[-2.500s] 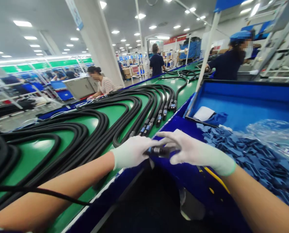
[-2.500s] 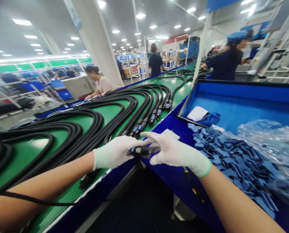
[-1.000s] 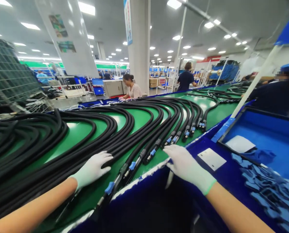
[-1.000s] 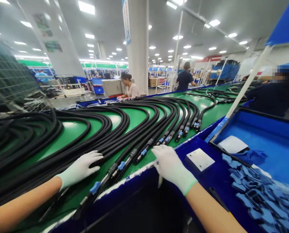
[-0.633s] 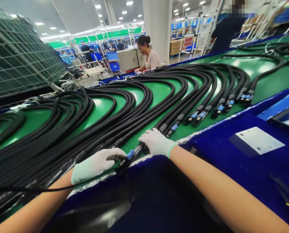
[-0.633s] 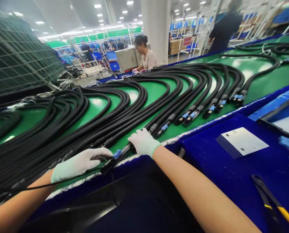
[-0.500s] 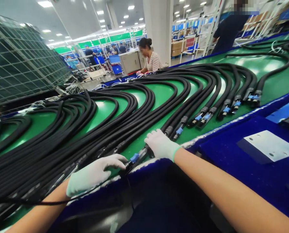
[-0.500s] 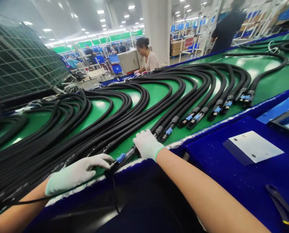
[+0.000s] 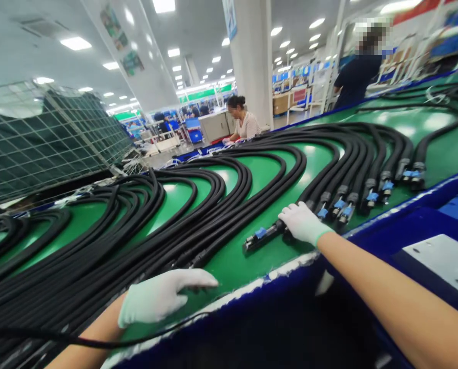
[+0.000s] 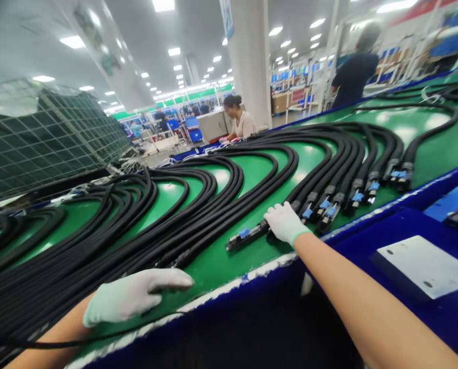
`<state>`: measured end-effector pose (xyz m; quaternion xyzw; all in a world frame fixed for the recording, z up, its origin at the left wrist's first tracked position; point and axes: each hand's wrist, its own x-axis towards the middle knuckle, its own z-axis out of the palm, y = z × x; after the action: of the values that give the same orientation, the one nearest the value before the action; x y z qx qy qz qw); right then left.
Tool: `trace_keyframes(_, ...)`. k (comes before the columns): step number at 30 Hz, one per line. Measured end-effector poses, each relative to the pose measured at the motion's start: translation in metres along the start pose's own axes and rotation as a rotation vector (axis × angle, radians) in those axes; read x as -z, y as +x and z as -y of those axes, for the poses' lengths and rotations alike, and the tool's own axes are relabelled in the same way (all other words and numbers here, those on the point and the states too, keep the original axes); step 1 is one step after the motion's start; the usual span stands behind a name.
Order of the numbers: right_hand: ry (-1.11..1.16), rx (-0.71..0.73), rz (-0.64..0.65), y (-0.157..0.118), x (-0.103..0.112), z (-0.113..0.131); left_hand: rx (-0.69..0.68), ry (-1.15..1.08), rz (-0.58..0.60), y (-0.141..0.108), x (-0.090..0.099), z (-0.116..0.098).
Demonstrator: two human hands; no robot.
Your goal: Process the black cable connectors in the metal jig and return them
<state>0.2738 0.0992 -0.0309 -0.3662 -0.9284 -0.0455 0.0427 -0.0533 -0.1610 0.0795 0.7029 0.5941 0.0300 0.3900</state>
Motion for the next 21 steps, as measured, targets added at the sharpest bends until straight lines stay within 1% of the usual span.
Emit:
trace_keyframes(2,0.014,-0.026,-0.075,-0.004,0.017,0.005,0.118,0.157,-0.291,0.025,-0.003,0.020)
trace_keyframes(3,0.021,-0.017,-0.125,-0.007,0.025,0.011,0.173,0.227,-0.359,0.040,-0.006,0.032)
trace_keyframes(4,0.031,-0.019,-0.183,-0.012,0.032,0.017,0.213,0.297,-0.396,0.056,-0.009,0.045)
trace_keyframes(6,0.071,-0.013,-0.232,-0.025,0.042,0.031,0.286,0.406,-0.404,0.085,-0.013,0.066)
trace_keyframes(7,0.104,-0.014,-0.236,-0.032,0.045,0.037,0.326,0.402,-0.393,0.096,-0.010,0.071)
trace_keyframes(8,0.148,-0.015,-0.231,-0.040,0.047,0.042,0.350,0.355,-0.367,0.103,-0.005,0.071)
trace_keyframes(9,0.205,-0.021,-0.226,-0.048,0.049,0.046,0.352,0.263,-0.345,0.106,0.004,0.066)
trace_keyframes(11,0.368,-0.042,-0.225,-0.064,0.053,0.056,0.285,-0.007,-0.296,0.103,0.028,0.044)
trace_keyframes(12,0.473,-0.052,-0.224,-0.071,0.056,0.061,0.199,-0.140,-0.346,0.099,0.041,0.028)
trace_keyframes(13,0.590,-0.062,-0.218,-0.078,0.060,0.068,0.112,-0.254,-0.369,0.096,0.055,0.011)
trace_keyframes(15,0.846,-0.089,-0.176,-0.086,0.068,0.082,-0.051,-0.469,-0.370,0.096,0.075,-0.023)
trace_keyframes(16,0.978,-0.102,-0.138,-0.088,0.071,0.091,-0.125,-0.566,-0.370,0.099,0.081,-0.039)
trace_keyframes(17,1.112,-0.118,-0.098,-0.089,0.073,0.100,-0.209,-0.678,-0.411,0.104,0.082,-0.053)
trace_keyframes(18,1.241,-0.139,-0.063,-0.089,0.074,0.109,-0.278,-0.799,-0.460,0.109,0.079,-0.066)
trace_keyframes(19,1.356,-0.164,-0.044,-0.089,0.075,0.118,-0.334,-0.896,-0.502,0.114,0.073,-0.078)
trace_keyframes(21,1.514,-0.240,-0.076,-0.090,0.073,0.132,-0.420,-1.044,-0.568,0.122,0.054,-0.097)
